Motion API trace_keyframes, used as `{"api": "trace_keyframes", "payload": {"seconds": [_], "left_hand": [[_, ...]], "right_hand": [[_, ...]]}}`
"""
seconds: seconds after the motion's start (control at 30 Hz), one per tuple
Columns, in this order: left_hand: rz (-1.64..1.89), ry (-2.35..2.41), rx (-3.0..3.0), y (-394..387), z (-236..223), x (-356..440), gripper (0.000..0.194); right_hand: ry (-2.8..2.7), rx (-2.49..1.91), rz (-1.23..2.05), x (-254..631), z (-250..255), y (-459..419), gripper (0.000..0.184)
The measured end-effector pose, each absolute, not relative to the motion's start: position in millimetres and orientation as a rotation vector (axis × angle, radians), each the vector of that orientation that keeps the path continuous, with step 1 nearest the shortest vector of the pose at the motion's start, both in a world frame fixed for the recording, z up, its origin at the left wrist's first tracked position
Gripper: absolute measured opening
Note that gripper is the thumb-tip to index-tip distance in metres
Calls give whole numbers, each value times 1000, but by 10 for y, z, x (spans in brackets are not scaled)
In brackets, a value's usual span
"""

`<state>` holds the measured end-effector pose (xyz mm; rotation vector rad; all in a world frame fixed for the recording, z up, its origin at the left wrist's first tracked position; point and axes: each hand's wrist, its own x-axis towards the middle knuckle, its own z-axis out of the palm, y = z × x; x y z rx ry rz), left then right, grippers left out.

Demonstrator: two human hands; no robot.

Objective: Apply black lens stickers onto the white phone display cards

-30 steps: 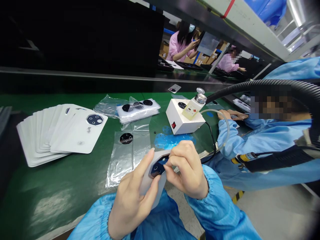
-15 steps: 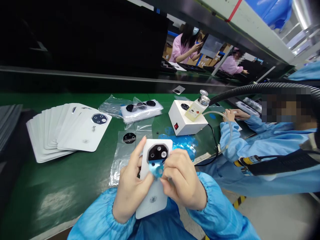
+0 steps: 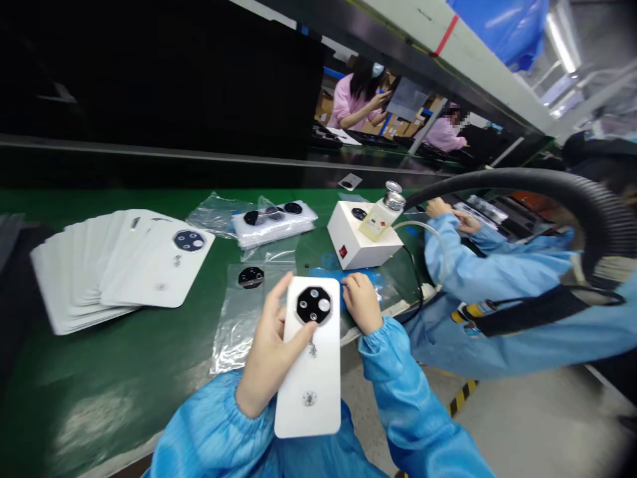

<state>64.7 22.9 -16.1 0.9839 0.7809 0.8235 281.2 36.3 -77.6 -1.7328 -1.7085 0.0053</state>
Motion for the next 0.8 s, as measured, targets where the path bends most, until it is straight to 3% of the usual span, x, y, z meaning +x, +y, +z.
{"api": "trace_keyframes", "payload": {"seconds": [0.13, 0.23, 0.47, 0.63, 0.8], "left_hand": [[445, 520, 1009, 21, -335, 1340, 68], [228, 402, 1023, -168, -400, 2003, 32], [172, 327, 1050, -280, -274, 3010, 33], [133, 267, 1052, -356, -262, 2989, 33], [120, 288, 1054, -346, -430, 2206, 32]], "right_hand": [[-1796, -1916, -36, 2839, -900, 388, 21], [-1818, -2002, -60, 2831, -881, 385, 21], [-1864, -2056, -82, 2804, -837, 373, 21], [-1877, -2066, -103, 2801, -834, 369, 21], [-1875, -2011, -105, 2797, -827, 312, 20]]}}
